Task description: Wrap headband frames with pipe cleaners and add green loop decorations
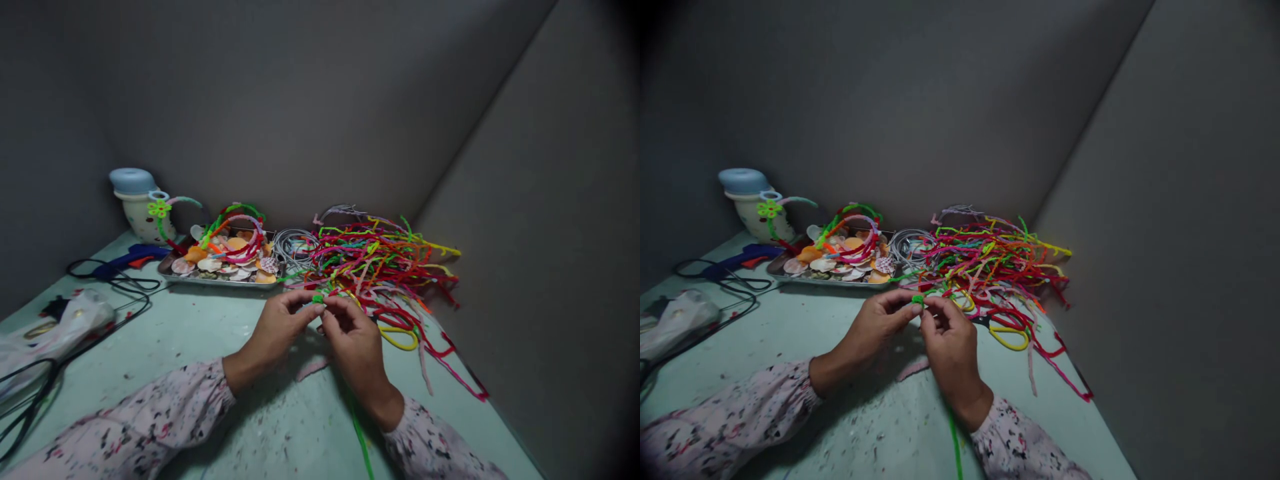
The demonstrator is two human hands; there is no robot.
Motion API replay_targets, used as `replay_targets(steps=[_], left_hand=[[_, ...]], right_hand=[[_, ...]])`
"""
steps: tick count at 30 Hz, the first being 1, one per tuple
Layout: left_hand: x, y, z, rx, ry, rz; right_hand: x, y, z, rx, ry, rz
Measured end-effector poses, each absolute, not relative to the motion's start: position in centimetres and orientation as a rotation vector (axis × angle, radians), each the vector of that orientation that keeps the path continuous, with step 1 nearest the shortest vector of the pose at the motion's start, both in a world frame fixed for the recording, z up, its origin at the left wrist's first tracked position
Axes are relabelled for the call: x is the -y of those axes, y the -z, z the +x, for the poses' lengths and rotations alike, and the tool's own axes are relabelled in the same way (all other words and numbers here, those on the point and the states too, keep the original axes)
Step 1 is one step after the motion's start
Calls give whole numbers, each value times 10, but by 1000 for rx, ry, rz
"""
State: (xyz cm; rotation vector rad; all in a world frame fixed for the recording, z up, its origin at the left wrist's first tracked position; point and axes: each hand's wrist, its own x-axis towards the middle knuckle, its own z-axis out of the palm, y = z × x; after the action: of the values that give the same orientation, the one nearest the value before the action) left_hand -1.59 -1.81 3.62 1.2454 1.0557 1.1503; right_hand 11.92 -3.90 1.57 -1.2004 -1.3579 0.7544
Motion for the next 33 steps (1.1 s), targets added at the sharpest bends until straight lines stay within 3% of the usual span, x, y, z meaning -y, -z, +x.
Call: replay_targets(steps=[33], left_hand=[[32, -35, -18, -1001, -1284, 1565]], right_hand=[[49, -29, 114, 1411, -704, -1213]])
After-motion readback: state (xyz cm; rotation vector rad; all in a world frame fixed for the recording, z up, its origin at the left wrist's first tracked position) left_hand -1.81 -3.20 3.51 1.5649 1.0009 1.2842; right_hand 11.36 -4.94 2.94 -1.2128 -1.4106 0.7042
